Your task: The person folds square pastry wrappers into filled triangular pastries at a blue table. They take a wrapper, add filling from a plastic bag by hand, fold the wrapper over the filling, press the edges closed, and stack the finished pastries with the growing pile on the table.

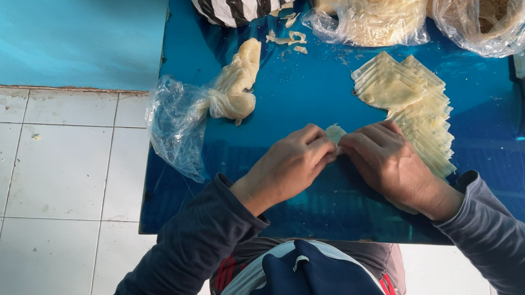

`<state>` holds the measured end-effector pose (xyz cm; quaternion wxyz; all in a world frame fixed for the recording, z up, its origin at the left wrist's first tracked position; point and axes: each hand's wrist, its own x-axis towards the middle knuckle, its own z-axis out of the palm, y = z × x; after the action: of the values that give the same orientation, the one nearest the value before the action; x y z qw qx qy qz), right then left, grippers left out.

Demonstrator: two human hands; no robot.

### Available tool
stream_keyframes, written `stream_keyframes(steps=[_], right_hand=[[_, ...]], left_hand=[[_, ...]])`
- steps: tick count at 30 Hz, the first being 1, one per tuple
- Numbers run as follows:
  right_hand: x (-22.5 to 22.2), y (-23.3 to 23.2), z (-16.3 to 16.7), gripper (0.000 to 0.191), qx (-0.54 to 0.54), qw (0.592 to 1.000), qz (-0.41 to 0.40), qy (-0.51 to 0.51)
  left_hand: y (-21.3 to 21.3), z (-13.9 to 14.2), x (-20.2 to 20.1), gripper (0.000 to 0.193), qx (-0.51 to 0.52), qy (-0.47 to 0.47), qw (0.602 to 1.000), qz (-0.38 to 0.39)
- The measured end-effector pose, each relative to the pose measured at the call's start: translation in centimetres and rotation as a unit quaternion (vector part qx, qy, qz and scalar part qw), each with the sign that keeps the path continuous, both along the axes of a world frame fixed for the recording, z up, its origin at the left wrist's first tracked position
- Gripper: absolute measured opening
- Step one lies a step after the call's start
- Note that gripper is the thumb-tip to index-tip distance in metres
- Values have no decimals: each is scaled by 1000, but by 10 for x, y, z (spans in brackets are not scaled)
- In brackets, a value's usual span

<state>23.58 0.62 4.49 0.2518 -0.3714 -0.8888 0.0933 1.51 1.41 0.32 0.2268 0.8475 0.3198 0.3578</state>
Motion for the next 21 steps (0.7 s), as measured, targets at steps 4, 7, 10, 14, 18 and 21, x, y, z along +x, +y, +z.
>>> stream_keyframes(steps=[4, 7, 10, 14, 18, 21], right_hand=[[-2, 0, -3, 11, -46, 997, -46, 30], [-4, 2, -6, 12, -80, 993, -65, 53], [-7, 3, -9, 14, -103, 989, -86, 63], [-7, 1, -9, 18, -141, 979, -128, 73], [-6, -3, -5, 16, -79, 993, -70, 53], [-6, -3, -2, 23, 6, 1000, -21, 6]], left_hand=[[8, -7, 4, 10, -36, -18, 999, 32], [10, -9, 8, 10, -41, -29, 997, 54], [6, -7, 12, 9, -32, -30, 996, 79], [5, -2, 14, 14, -65, -54, 991, 100], [4, 2, 12, 18, -103, -55, 988, 104], [3, 3, 12, 18, -69, -38, 991, 108]])
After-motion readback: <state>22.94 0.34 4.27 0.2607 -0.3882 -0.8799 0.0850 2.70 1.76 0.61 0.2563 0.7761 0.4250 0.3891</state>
